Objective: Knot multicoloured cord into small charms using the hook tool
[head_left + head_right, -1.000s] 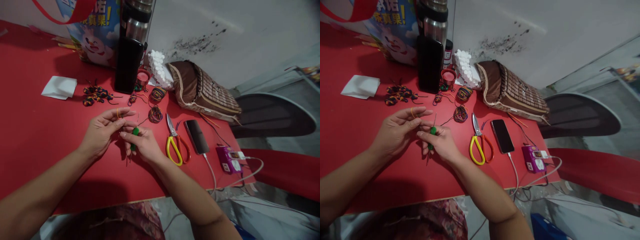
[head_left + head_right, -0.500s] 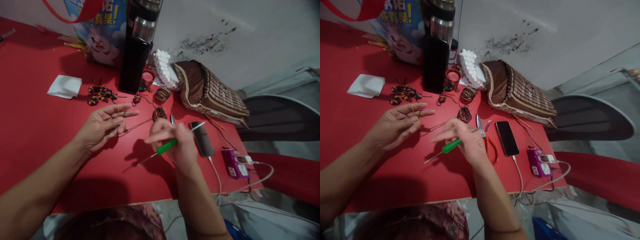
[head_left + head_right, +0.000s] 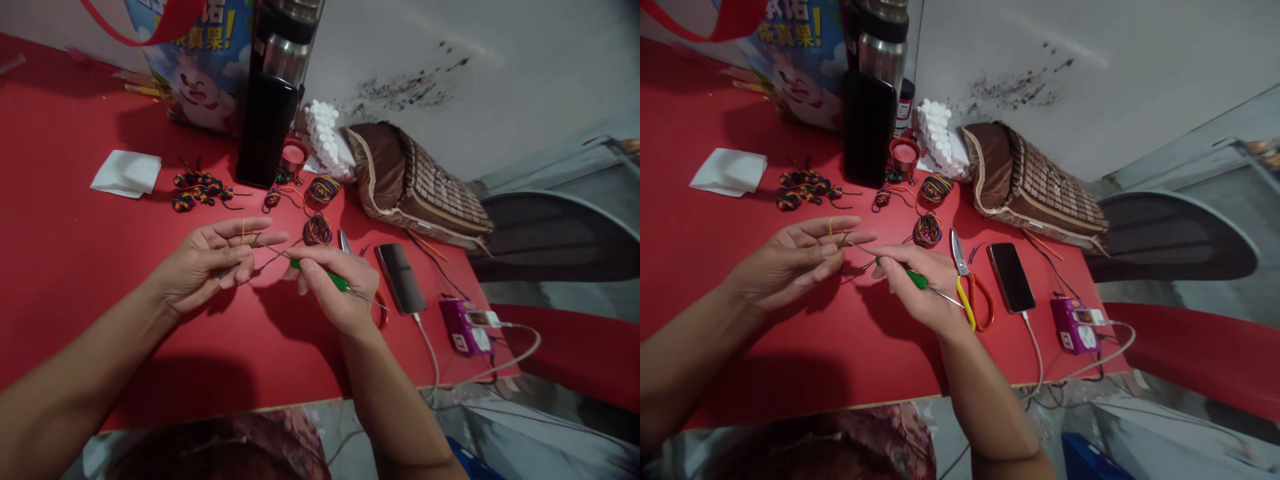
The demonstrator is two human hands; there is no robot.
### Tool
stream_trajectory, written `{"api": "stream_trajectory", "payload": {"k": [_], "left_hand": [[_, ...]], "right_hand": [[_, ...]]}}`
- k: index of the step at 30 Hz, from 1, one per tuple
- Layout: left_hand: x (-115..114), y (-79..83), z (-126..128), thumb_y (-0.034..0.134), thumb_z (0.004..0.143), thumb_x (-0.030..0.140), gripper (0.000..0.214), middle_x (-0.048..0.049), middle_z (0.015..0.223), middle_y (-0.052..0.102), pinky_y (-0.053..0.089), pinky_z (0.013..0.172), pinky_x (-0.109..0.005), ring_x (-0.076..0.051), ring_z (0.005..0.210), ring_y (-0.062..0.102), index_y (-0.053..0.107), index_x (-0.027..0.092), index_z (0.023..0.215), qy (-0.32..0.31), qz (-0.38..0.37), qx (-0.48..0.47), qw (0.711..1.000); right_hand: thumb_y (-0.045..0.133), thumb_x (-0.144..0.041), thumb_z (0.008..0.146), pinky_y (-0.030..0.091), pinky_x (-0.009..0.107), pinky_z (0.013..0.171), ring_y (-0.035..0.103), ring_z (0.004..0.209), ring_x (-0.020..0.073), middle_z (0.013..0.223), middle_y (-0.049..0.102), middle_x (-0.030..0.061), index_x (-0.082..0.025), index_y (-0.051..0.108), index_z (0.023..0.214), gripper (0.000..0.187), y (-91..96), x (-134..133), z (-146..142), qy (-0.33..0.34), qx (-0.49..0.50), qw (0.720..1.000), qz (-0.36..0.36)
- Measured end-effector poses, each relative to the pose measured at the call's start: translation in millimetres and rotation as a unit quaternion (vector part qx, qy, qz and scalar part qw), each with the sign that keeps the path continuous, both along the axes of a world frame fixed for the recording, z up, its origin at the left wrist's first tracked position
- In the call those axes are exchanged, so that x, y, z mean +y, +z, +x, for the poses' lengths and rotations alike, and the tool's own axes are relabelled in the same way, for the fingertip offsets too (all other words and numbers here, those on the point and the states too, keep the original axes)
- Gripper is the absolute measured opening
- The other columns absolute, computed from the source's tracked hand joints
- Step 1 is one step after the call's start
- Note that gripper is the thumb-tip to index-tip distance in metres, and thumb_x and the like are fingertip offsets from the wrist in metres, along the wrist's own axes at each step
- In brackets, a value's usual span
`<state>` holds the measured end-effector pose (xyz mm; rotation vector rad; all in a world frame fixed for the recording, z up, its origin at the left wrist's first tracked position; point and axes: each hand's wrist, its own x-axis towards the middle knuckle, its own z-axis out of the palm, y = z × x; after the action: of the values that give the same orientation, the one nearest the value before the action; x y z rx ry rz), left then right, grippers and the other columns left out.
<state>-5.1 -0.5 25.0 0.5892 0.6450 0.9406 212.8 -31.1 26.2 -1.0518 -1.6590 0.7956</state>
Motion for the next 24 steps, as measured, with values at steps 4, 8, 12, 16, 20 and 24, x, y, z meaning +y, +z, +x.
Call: {"api": "stream_trajectory", "payload": {"k": [4, 8, 12, 16, 20, 24], "left_hand": [[-0.3, -2.7, 1.3, 0.084, 0.078, 0.007, 0.031, -0.0180, 0.118, 0.082, 0.048, 0.045, -0.014, -0.004, 0.048, 0.060, 0.085, 0.018, 0.107, 0.001, 0.010, -0.006, 1.000], [-1.7, -3.9, 3.3, 0.087, 0.074, 0.007, 0.030, -0.0158, 0.107, 0.085, 0.050, 0.044, -0.016, -0.008, 0.048, 0.063, 0.086, 0.017, 0.103, 0.012, 0.023, 0.002, 1.000], [-1.0, -2.3, 2.9, 0.085, 0.074, 0.004, 0.032, -0.0161, 0.108, 0.084, 0.049, 0.045, -0.013, -0.006, 0.049, 0.063, 0.086, 0.017, 0.103, 0.018, 0.014, -0.014, 1.000], [1.1, -3.4, 1.7, 0.082, 0.076, 0.001, 0.032, -0.0187, 0.113, 0.083, 0.047, 0.045, -0.010, -0.003, 0.048, 0.060, 0.086, 0.017, 0.104, 0.014, 0.003, -0.033, 0.999], [1.1, -5.3, 2.9, 0.082, 0.074, -0.001, 0.032, -0.0100, 0.082, 0.082, 0.046, 0.044, -0.010, -0.003, 0.045, 0.057, 0.087, 0.016, 0.101, 0.019, -0.016, -0.032, 0.999], [0.3, -1.9, 3.4, 0.080, 0.074, -0.002, 0.033, -0.0106, 0.083, 0.081, 0.042, 0.041, -0.009, -0.005, 0.049, 0.059, 0.087, 0.017, 0.100, 0.007, -0.044, -0.060, 0.997]], "right_hand": [[0.065, -0.025, 0.103, 0.060, 0.032, 0.062, 0.067, 0.056, 0.0128, 0.082, 0.081, 0.0002, -0.030, 0.082, 0.114, 0.021, -2.6, 2.8, -1.8, 0.015, -0.003, 1.000, 0.004], [0.063, -0.023, 0.104, 0.061, 0.031, 0.067, 0.070, 0.059, 0.0124, 0.083, 0.082, 0.0007, -0.027, 0.081, 0.114, 0.022, -2.1, 3.8, -3.8, 0.025, -0.025, 0.999, 0.018], [0.059, -0.024, 0.105, 0.065, 0.035, 0.079, 0.077, 0.073, 0.0158, 0.093, 0.084, 0.0045, -0.025, 0.078, 0.121, 0.025, -3.6, 4.9, -5.7, 0.038, -0.073, 0.995, 0.050], [0.058, -0.024, 0.105, 0.065, 0.037, 0.084, 0.079, 0.081, 0.0181, 0.100, 0.084, 0.0064, -0.026, 0.074, 0.126, 0.027, -9.3, 4.9, -7.5, 0.049, -0.110, 0.988, 0.095], [0.060, -0.029, 0.106, 0.065, 0.034, 0.077, 0.073, 0.067, 0.0129, 0.118, 0.082, 0.0068, -0.029, 0.070, 0.131, 0.027, -17.2, 3.1, -10.3, 0.029, -0.073, 0.996, 0.045], [0.060, -0.035, 0.106, 0.064, 0.033, 0.071, 0.070, 0.062, 0.0113, 0.112, 0.082, 0.0058, -0.029, 0.070, 0.126, 0.023, -22.6, 1.7, -12.3, 0.028, -0.036, 0.999, 0.003]]}}
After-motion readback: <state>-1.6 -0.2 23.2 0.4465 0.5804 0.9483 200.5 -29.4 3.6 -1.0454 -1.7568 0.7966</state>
